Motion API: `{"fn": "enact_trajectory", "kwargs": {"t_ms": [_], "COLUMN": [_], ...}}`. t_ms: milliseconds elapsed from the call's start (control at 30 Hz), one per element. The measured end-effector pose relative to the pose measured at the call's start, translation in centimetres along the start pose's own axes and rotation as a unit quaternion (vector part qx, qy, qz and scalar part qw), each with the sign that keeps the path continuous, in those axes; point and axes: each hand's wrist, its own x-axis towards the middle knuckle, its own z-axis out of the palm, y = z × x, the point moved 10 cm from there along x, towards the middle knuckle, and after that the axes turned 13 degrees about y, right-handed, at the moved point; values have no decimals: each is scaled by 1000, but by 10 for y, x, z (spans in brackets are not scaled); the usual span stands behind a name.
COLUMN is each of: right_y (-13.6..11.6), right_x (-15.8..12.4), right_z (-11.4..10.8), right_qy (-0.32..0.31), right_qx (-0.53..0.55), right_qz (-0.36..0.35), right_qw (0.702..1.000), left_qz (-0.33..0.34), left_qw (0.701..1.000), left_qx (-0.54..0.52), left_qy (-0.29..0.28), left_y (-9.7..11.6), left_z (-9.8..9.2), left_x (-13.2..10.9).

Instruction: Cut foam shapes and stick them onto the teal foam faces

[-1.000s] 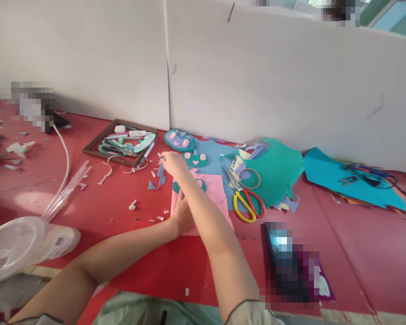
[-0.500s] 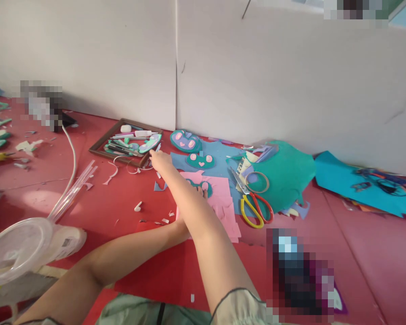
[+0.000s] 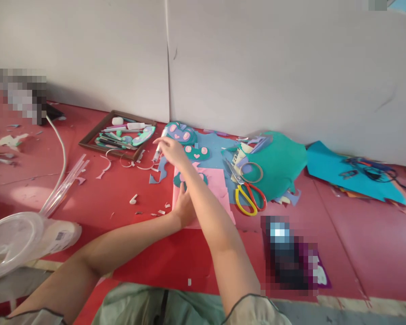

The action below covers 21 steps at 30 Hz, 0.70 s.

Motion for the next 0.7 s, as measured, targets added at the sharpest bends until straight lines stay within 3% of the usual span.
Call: {"fn": "enact_trajectory", "kwargs": {"t_ms": [33,133,233,300,433,600,700], "right_y": [9,30,47,60,84,100,105], "right_x": [-5,-29,-62,-83,-106,-115,-115], "right_z": [-16,-70,-112,-125,-126,-115,-111], "right_qy": [9,95,190,227,238,245,251], "right_qx": [39,84,48,12,-21,-64,-70], "right_qz": [25,26,-20,-24,-12,-42,-60], "right_qw": [999,992,980,973,971,967,963], "left_qz": [47,79,117,151,157,44,9], "left_qw": [995,979,970,965,954,956,976], "left_qx": [85,183,210,213,257,255,173], "left_qy": [-13,-46,-40,-35,-5,142,133], "left_y": [5,2,6,12,9,-24,-41], "left_z": [4,12,8,0,-32,-93,-93], "left_x": [0,1,2,4,16,37,43]}}
